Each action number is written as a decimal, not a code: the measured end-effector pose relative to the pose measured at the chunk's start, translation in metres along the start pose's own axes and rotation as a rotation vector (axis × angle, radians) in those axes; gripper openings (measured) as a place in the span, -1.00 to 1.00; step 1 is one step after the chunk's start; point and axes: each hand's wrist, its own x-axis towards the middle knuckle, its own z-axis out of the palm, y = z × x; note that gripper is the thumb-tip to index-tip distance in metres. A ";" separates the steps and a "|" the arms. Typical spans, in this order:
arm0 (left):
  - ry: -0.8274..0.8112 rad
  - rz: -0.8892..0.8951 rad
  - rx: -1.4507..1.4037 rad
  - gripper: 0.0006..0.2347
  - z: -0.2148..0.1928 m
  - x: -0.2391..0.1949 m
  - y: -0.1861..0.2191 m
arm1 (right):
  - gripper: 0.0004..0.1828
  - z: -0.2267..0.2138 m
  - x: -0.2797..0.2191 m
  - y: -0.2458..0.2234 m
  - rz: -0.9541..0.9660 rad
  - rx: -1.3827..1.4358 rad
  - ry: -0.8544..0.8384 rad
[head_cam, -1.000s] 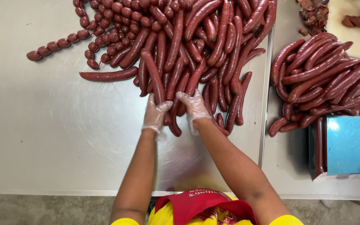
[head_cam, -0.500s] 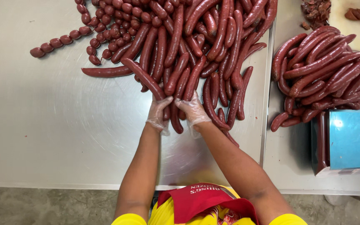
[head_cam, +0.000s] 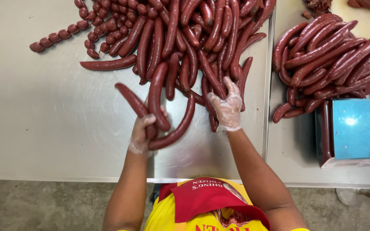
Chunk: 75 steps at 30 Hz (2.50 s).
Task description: The person places individual sausages onto a digital scale to check their weight, then moves them between piles on a metal table.
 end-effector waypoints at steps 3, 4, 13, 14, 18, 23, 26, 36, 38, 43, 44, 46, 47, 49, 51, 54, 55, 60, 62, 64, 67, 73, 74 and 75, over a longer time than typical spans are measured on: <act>-0.080 0.029 -0.080 -0.22 0.003 -0.029 -0.008 | -0.41 0.012 -0.023 -0.028 0.695 0.817 -0.335; -0.082 0.028 -0.073 -0.22 0.004 -0.037 -0.011 | -0.44 0.013 -0.032 -0.039 0.750 0.868 -0.551; -0.270 -0.230 0.470 -0.37 0.041 -0.035 -0.054 | -0.52 -0.033 -0.033 -0.088 0.826 1.344 -0.303; -0.215 -0.242 0.505 -0.42 0.041 -0.033 -0.061 | -0.54 -0.044 -0.032 -0.080 0.878 1.350 -0.158; -0.079 -0.172 0.831 -0.51 0.025 -0.021 -0.093 | -0.58 -0.108 -0.047 -0.014 0.726 1.152 0.127; 0.014 -0.107 0.887 -0.49 0.016 -0.023 -0.117 | -0.64 -0.242 -0.065 0.121 0.691 0.713 0.441; 0.055 -0.129 0.822 -0.48 0.036 -0.029 -0.136 | -0.59 -0.318 -0.065 0.209 0.674 0.397 0.454; 0.075 -0.135 0.822 -0.48 0.104 -0.051 -0.229 | -0.26 -0.415 -0.045 0.391 0.552 0.298 0.470; 0.090 -0.124 0.916 -0.50 0.099 -0.061 -0.238 | -0.25 -0.457 -0.042 0.391 0.632 0.353 0.631; 0.235 -0.088 0.940 -0.49 0.073 -0.081 -0.263 | -0.32 -0.550 -0.029 0.320 0.386 0.481 0.728; 0.257 -0.066 0.887 -0.48 0.070 -0.084 -0.268 | -0.38 -0.565 -0.023 0.311 0.358 0.496 0.745; 0.290 -0.063 0.879 -0.47 0.068 -0.090 -0.277 | -0.37 -0.581 -0.017 0.303 0.353 0.501 0.753; 0.311 -0.061 0.874 -0.46 0.070 -0.091 -0.280 | -0.37 -0.585 -0.017 0.302 0.346 0.501 0.760; 0.336 -0.064 0.910 -0.46 0.078 -0.094 -0.284 | -0.37 -0.589 -0.020 0.304 0.340 0.503 0.771; 0.361 -0.068 0.944 -0.45 0.089 -0.097 -0.288 | -0.36 -0.591 -0.022 0.309 0.338 0.508 0.777; 0.343 -0.058 0.929 -0.45 0.106 -0.100 -0.292 | -0.35 -0.591 -0.025 0.315 0.336 0.516 0.773; 0.360 -0.064 0.947 -0.45 0.111 -0.101 -0.293 | -0.34 -0.591 -0.024 0.316 0.335 0.516 0.771; 0.398 -0.079 1.009 -0.46 0.123 -0.106 -0.301 | -0.32 -0.596 -0.025 0.306 0.303 0.525 0.764; 0.389 -0.081 0.995 -0.46 0.120 -0.108 -0.303 | -0.32 -0.592 -0.027 0.299 0.262 0.500 0.733; 0.381 -0.083 0.991 -0.47 0.116 -0.107 -0.305 | -0.31 -0.576 -0.030 0.296 0.214 0.443 0.632; 0.375 -0.086 0.980 -0.48 0.109 -0.107 -0.311 | -0.29 -0.513 -0.038 0.304 0.211 0.271 0.252; 0.375 -0.094 0.929 -0.52 0.105 -0.110 -0.315 | 0.12 -0.396 -0.073 0.324 0.229 -0.290 -0.077; 0.380 -0.099 0.907 -0.53 0.105 -0.111 -0.315 | 0.03 -0.388 -0.070 0.328 0.258 -0.344 -0.051; 0.386 -0.094 0.904 -0.53 0.104 -0.116 -0.315 | -0.04 -0.383 -0.068 0.329 0.289 -0.398 -0.027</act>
